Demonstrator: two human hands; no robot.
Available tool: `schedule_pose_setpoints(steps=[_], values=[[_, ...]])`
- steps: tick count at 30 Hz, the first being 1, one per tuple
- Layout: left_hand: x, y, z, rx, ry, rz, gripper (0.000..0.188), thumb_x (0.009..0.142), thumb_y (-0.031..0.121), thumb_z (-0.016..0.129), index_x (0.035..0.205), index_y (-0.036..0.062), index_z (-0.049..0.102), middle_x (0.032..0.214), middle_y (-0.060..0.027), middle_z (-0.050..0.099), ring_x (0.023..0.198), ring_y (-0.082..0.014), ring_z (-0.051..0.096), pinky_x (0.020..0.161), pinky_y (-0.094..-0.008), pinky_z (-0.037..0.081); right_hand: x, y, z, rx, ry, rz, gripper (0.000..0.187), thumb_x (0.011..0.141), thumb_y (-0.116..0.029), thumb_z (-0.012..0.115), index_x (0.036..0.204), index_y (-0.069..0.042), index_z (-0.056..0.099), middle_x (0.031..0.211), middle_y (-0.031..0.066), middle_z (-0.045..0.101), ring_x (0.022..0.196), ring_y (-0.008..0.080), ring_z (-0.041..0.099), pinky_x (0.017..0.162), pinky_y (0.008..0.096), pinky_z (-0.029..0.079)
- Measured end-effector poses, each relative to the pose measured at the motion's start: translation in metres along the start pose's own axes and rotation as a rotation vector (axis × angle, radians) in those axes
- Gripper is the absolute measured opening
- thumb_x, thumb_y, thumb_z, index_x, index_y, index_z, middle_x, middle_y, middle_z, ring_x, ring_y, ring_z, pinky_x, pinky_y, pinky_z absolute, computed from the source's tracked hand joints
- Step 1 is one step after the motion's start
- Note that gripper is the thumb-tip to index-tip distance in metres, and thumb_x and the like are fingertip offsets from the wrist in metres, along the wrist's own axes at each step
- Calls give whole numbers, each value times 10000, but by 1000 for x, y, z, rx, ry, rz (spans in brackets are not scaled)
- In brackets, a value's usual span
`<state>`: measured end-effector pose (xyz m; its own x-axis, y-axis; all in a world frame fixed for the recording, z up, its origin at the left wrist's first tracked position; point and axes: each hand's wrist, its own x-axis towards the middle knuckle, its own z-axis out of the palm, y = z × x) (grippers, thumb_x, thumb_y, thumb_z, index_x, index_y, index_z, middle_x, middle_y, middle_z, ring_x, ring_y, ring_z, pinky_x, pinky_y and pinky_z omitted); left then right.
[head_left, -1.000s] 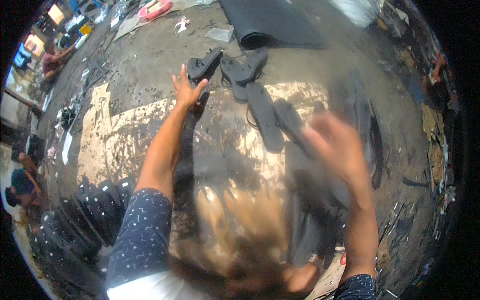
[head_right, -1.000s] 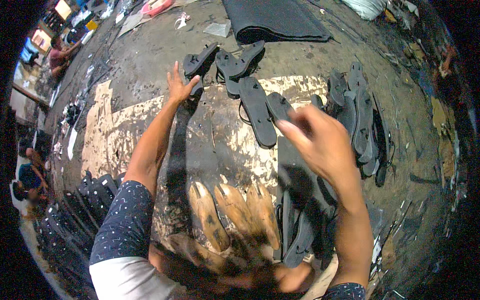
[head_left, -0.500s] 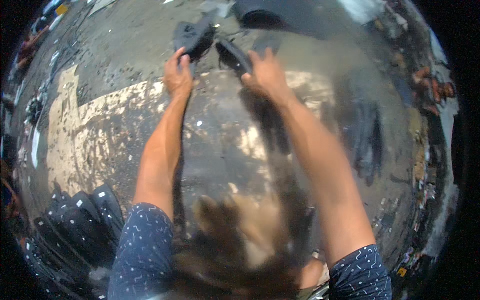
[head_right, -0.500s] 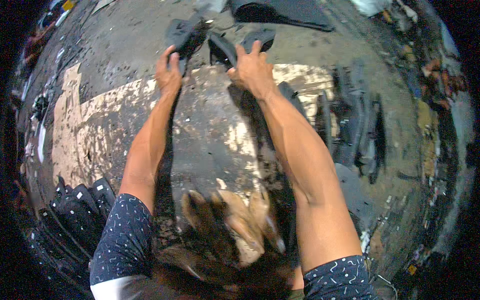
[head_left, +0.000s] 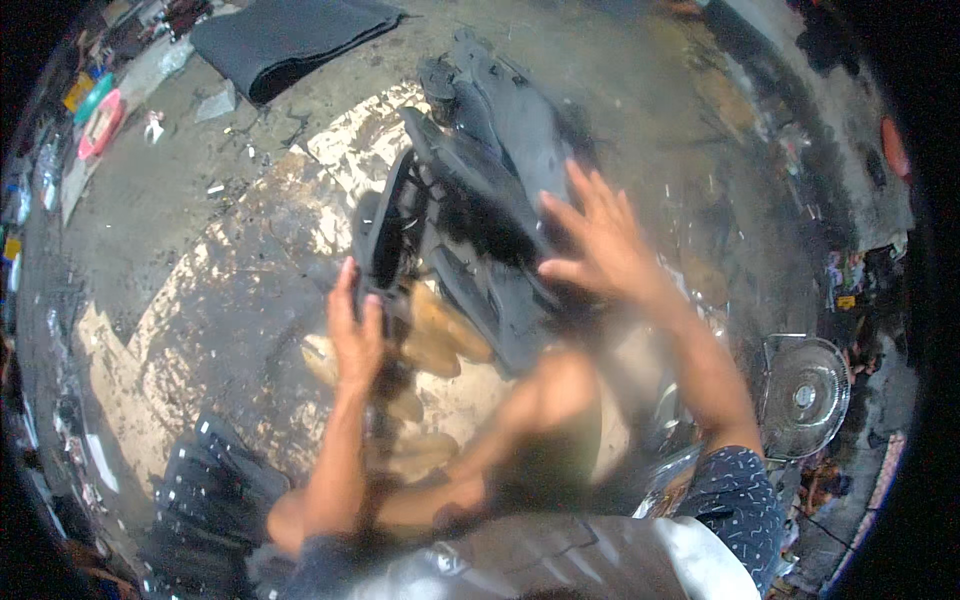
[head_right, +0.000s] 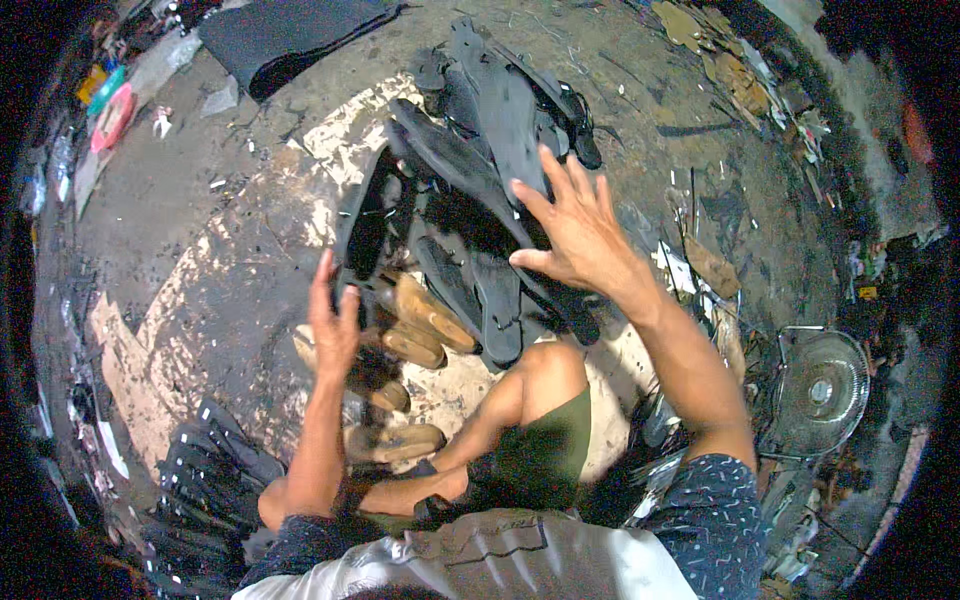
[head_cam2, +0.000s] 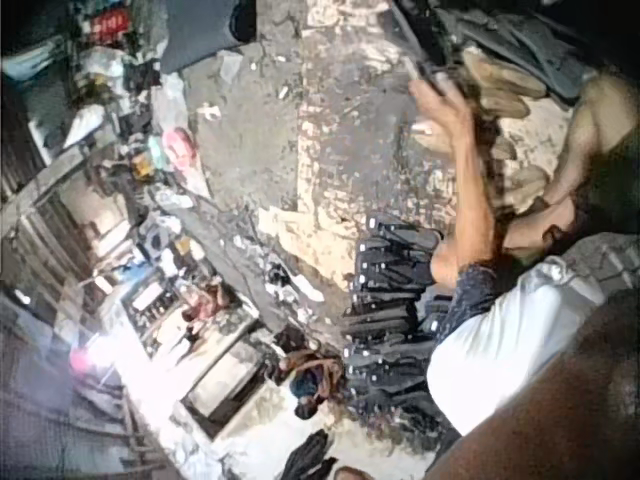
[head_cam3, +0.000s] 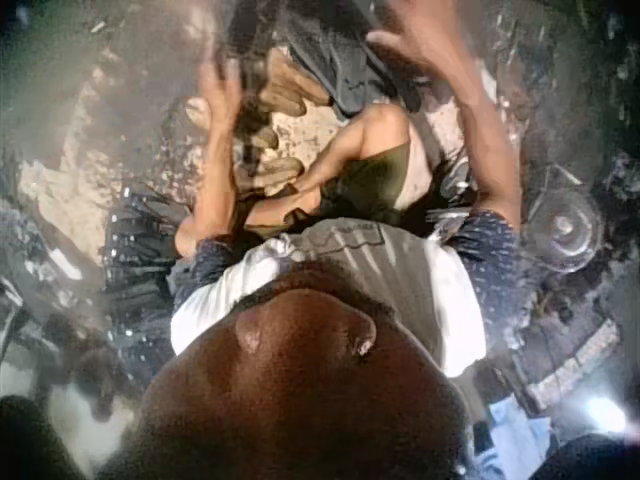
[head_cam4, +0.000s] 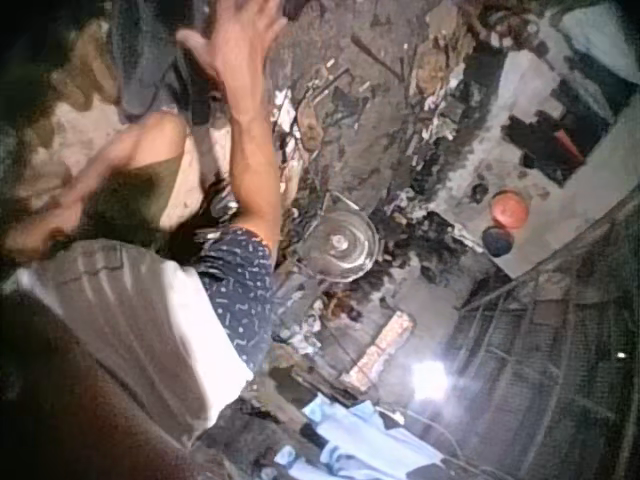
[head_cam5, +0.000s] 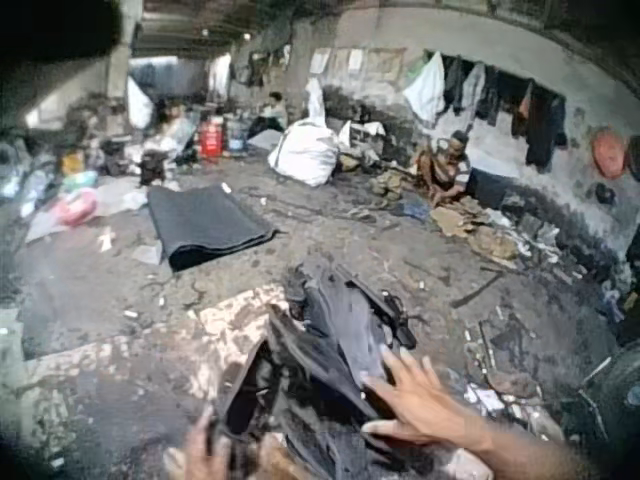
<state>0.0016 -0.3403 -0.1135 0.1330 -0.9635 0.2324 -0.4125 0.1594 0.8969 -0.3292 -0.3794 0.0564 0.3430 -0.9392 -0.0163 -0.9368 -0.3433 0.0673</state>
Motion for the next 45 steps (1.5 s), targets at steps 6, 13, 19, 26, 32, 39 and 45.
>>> schedule_pose_setpoints(steps=[6, 13, 19, 26, 32, 39, 45], values=[[-79, 50, -23, 149, 178, -47, 533, 973, 101, 555, 1487, 1, 455, 1363, -218, 541, 1278, -352, 516, 1123, -446, 376, -80, -83, 48, 1457, 201, 411, 564, 936, -278, 754, 1394, -5, 569, 1311, 183, 622, 1154, 200, 618, 909, 289, 524], [-163, 131, -46, 429, 127, 359, 542, 862, -94, 547, 1390, 28, 565, 1336, -204, 562, 1300, -349, 495, 1132, -449, 377, -82, -197, 66, 1795, 213, 202, 638, 934, -375, 744, 1365, 23, 493, 1214, 141, 630, 1092, 210, 595, 942, 377, 500], [-196, 61, -136, 285, 478, -67, 460, 981, 65, 544, 1435, -7, 528, 1374, -161, 553, 1306, -306, 508, 1158, -415, 349, -90, -124, 77, 1725, 358, 255, 552, 925, -291, 724, 1305, 54, 520, 1143, 170, 685, 1003, 208, 645, 908, 371, 528], [-278, 132, -66, -386, 199, -297, 481, 1034, 96, 530, 1501, 12, 452, 1519, -119, 471, 1410, -237, 417, 1192, -372, 300, -133, -166, 67, 1829, 148, 198, 836, 985, -364, 700, 1541, 88, 270, 1249, 193, 651, 1131, 271, 656, 996, 375, 513], [-286, 128, -114, -138, 268, -332, 382, 1043, 153, 584, 1413, 56, 579, 1523, -119, 448, 1359, -238, 473, 1157, -380, 360, -173, -217, 50, 1818, -299, 93, 369, 1052, -131, 590, 1361, 49, 502, 1123, 115, 721, 933, 112, 671, 808, 272, 553], [-282, 141, -117, -255, 56, -264, 257, 948, 32, 700, 1202, 53, 729, 1252, -77, 629, 1169, -156, 590, 951, -267, 488, -201, -245, 52, 2011, -516, 88, 335, 1036, -177, 633, 1277, 38, 542, 1064, 67, 702, 928, 86, 645, 806, 252, 537], [-308, 130, -108, -202, -29, -291, 214, 854, 66, 810, 1050, 52, 724, 1015, -23, 653, 921, -131, 620, 786, -262, 488, -203, -252, 66, 1872, -473, -136, 533, 930, -284, 791, 1292, 29, 556, 1113, 59, 663, 1020, 116, 620, 893, 290, 538]])
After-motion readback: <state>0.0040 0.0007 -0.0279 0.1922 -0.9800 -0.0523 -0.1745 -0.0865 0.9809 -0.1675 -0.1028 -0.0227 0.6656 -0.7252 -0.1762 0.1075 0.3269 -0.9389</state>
